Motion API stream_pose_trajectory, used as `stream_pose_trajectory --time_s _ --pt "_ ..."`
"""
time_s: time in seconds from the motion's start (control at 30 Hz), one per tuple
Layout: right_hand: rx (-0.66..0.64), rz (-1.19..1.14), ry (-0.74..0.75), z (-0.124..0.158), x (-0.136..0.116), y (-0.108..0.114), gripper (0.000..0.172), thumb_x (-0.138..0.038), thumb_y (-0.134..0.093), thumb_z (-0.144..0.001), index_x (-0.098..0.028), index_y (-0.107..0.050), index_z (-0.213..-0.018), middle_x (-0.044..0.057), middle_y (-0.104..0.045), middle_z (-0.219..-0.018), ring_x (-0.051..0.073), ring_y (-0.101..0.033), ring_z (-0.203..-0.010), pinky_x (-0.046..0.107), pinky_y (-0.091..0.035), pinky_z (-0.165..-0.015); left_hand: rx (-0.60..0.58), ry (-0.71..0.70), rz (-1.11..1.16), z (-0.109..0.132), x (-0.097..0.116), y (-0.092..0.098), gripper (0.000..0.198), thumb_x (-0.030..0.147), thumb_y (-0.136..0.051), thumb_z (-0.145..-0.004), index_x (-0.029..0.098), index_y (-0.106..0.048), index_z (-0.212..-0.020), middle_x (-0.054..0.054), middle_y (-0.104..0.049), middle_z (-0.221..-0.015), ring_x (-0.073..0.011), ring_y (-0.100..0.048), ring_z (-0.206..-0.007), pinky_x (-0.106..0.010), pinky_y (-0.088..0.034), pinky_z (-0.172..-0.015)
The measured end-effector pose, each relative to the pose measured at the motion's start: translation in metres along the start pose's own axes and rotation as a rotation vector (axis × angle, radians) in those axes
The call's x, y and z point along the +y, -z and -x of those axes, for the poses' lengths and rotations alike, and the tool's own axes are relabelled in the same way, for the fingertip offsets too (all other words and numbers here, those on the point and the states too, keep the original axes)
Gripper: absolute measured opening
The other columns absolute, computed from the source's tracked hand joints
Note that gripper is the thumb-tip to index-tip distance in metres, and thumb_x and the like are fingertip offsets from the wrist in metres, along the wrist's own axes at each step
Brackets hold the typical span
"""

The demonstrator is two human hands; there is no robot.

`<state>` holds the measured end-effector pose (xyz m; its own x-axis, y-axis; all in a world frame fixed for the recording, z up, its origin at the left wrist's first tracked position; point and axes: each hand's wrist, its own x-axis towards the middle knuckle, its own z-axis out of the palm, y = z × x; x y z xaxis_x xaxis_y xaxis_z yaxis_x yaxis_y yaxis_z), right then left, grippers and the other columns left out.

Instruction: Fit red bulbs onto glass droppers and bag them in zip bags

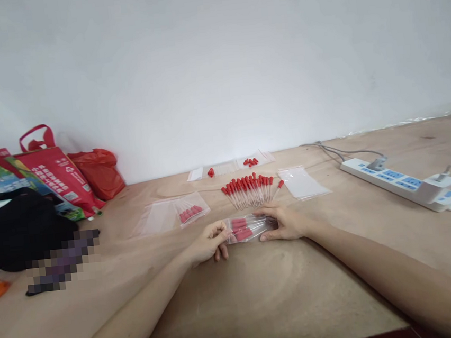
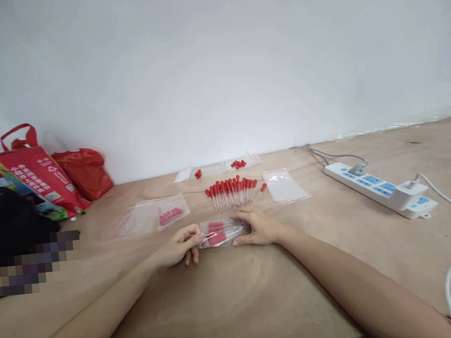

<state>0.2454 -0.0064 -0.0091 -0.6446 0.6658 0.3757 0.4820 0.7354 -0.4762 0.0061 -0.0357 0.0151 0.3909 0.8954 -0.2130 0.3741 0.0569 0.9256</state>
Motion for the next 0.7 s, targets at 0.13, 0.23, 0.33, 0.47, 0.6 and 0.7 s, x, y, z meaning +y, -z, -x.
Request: stream_pose_trajectory --time_s 0.13,0.23,0.33,0.47,0.6,0.7 --pt "-0.013 -0.019 0.022 -0.0003 -0.0025 -0.0003 0.063 -0.05 -0.063 -0.063 -0.013 -0.051 -0.112 0.012 -0.055 -0.105 0.022 -0.051 -0.097 0.035 -0.042 -0.083 0.335 0.024 0.01 -0.0036 0.0021 0.0028 0.033 0.045 -0.058 -0.067 0.017 -0.041 -0.07 0.01 -0.045 -0.043 -0.0038 -0.041 -0.031 -0.013 -0.031 -0.032" --pt "-0.017 -0.027 0.041 -0.0006 -0.0023 -0.0008 0.065 -0.05 -0.063 -0.062 -0.013 -0.05 -0.113 0.012 -0.055 -0.107 0.022 -0.05 -0.099 0.035 -0.041 -0.084 0.409 0.089 0.02 -0.0068 0.0035 0.0025 0.034 0.04 -0.061 -0.067 0.015 -0.044 -0.084 0.008 -0.048 -0.049 -0.0057 -0.045 -0.037 -0.014 -0.033 -0.033" --pt "-0.026 -0.027 0.049 -0.0009 -0.0019 -0.0017 0.065 -0.051 -0.063 -0.062 -0.014 -0.05 -0.113 0.012 -0.054 -0.107 0.022 -0.05 -0.099 0.036 -0.041 -0.085 0.353 0.137 0.004 -0.0082 0.0036 0.0002 0.043 0.036 -0.064 -0.065 0.014 -0.043 -0.096 0.006 -0.052 -0.057 -0.0059 -0.046 -0.04 -0.014 -0.03 -0.032" --pt "-0.036 -0.032 0.068 -0.0017 -0.0018 -0.0031 0.064 -0.052 -0.062 -0.063 -0.013 -0.051 -0.112 0.012 -0.055 -0.105 0.022 -0.05 -0.097 0.035 -0.041 -0.084 0.213 0.024 -0.012 -0.0067 0.0006 -0.0033 0.061 0.033 -0.061 -0.068 0.02 -0.03 -0.12 0.009 -0.047 -0.054 -0.0048 -0.04 -0.039 -0.014 -0.031 -0.036" --pt "-0.037 -0.031 0.07 -0.0018 -0.0021 -0.0032 0.064 -0.052 -0.062 -0.062 -0.014 -0.05 -0.112 0.012 -0.055 -0.104 0.022 -0.05 -0.097 0.036 -0.041 -0.084 0.107 -0.146 0.002 -0.0061 -0.0011 -0.0056 0.059 0.027 -0.055 -0.073 0.024 -0.027 -0.126 0.01 -0.042 -0.051 -0.0045 -0.038 -0.039 -0.013 -0.032 -0.039" --pt "-0.046 -0.036 0.075 -0.001 -0.003 -0.0019 0.068 -0.053 -0.062 -0.062 -0.015 -0.047 -0.116 0.012 -0.053 -0.109 0.023 -0.049 -0.1 0.036 -0.04 -0.085 0.203 -0.24 -0.017 -0.0057 0.0047 -0.0017 0.04 0.022 -0.053 -0.073 0.021 -0.047 -0.112 0.006 -0.051 -0.057 -0.0061 -0.047 -0.046 -0.015 -0.038 -0.045"
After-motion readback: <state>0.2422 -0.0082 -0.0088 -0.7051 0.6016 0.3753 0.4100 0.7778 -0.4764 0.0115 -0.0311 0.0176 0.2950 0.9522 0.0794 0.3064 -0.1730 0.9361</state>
